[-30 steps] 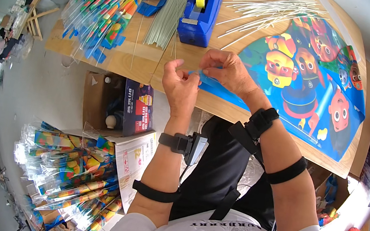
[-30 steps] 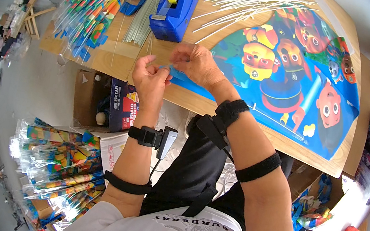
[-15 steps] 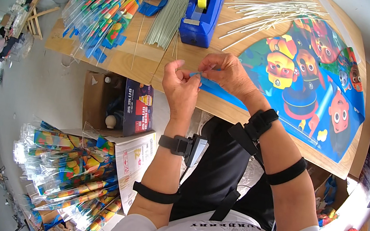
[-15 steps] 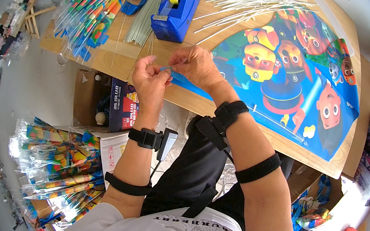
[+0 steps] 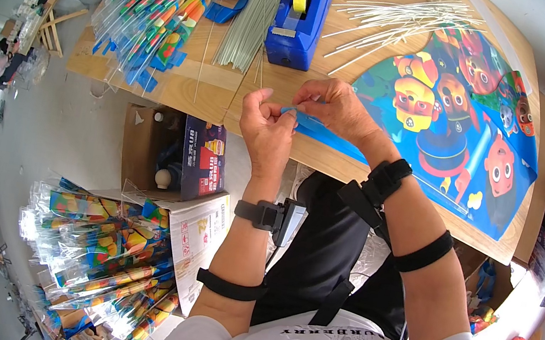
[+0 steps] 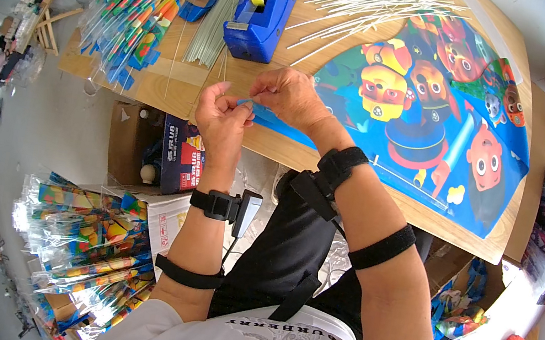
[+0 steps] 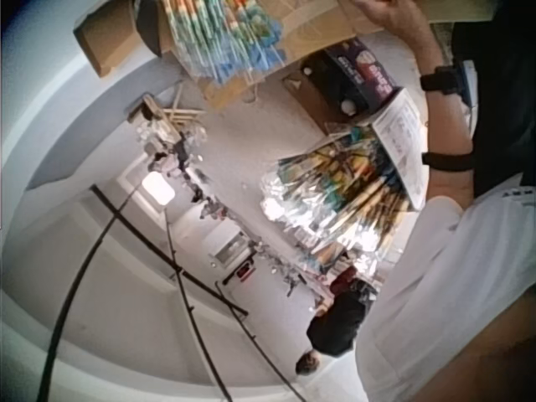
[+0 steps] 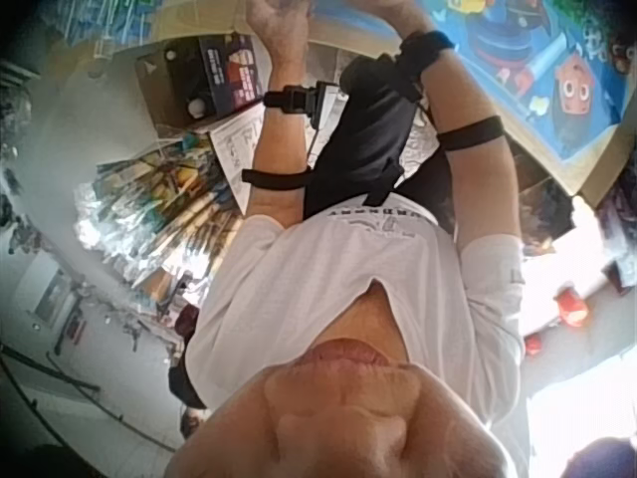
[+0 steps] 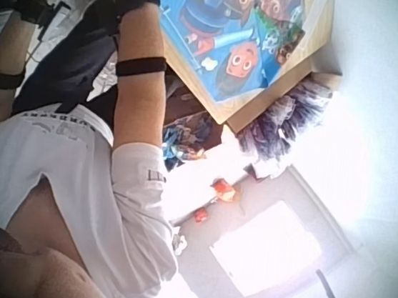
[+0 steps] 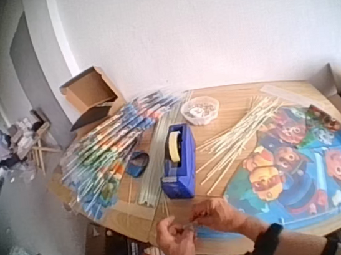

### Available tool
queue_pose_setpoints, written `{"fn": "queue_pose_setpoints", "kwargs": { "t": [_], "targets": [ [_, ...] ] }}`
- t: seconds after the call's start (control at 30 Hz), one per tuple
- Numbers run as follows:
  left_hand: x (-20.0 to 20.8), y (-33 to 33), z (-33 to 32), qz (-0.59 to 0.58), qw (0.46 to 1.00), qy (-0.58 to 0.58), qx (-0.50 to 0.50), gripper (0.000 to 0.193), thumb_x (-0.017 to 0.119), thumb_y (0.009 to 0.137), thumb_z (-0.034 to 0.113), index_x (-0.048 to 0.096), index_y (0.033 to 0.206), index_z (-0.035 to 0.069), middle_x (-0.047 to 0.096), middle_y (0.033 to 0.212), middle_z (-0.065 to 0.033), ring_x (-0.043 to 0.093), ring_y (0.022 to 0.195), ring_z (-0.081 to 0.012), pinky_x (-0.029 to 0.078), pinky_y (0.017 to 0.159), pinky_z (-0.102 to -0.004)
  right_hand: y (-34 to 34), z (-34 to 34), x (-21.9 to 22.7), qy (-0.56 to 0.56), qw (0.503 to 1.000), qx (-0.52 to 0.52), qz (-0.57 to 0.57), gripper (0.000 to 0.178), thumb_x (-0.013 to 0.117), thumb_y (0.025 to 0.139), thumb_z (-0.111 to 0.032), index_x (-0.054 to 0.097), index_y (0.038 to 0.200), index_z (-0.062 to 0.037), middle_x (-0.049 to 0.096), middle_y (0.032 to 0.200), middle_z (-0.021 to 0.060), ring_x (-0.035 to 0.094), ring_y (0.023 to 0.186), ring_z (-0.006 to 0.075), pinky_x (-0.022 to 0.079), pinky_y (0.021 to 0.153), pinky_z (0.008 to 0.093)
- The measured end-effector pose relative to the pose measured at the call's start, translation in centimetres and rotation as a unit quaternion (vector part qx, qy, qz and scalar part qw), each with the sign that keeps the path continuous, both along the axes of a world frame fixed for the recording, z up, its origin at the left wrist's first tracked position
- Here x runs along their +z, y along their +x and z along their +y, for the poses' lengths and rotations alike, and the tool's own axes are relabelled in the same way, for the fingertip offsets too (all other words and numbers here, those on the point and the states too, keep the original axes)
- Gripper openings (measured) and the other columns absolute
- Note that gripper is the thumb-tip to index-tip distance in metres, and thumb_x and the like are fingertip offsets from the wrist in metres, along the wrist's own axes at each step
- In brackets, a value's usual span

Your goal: Assemble a plastic kite by attaching support sticks and securing them with tape.

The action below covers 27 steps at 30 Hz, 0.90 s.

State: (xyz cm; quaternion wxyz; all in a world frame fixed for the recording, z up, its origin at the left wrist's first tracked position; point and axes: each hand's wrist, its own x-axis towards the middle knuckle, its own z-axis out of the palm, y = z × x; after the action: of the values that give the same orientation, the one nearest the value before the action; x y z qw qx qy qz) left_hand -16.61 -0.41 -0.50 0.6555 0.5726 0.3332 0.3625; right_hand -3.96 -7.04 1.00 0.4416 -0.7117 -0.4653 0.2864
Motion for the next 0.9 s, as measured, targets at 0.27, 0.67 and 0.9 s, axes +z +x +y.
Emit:
{"fn": "queue_pose_setpoints", "kwargs": {
  "t": [0.27,0.67,0.9],
  "targets": [
    [-0.1,0.1,0.9,0.038,0.998,0.045,0.011,0.045,0.059,0.071,-0.009,0.042,0.112,-0.005,0.054,0.070,-0.0065,0.052,0.060,-0.0101,0.043,0.054,-0.0232,-0.2,0.1,-0.2,-0.019,0.998,-0.002,-0.052,0.013,0.065,0.077,-0.009,0.063,0.084,0.0006,0.062,0.075,0.0102,0.058,0.074,0.0183,0.047,0.069,0.0324],
    [0.2,0.4,1.6,0.077,0.997,0.021,-0.012,0.041,0.058,0.072,-0.005,0.045,0.111,-0.005,0.053,0.066,-0.0041,0.049,0.058,-0.0084,0.041,0.052,-0.0232,-0.3,0.4,-0.9,0.015,0.987,-0.006,-0.160,0.015,0.059,0.077,-0.015,0.058,0.077,0.0002,0.059,0.071,0.0161,0.058,0.072,0.0314,0.046,0.066,0.0381],
    [0.0,0.4,1.2,0.063,0.997,0.024,-0.022,0.045,0.059,0.069,-0.009,0.044,0.111,-0.006,0.053,0.069,-0.0046,0.050,0.060,-0.0087,0.042,0.055,-0.0228,-0.4,0.3,-0.6,0.000,0.990,-0.010,-0.144,0.017,0.058,0.077,-0.016,0.059,0.077,0.0006,0.059,0.072,0.0169,0.058,0.071,0.0332,0.046,0.065,0.0389]
  ]
}}
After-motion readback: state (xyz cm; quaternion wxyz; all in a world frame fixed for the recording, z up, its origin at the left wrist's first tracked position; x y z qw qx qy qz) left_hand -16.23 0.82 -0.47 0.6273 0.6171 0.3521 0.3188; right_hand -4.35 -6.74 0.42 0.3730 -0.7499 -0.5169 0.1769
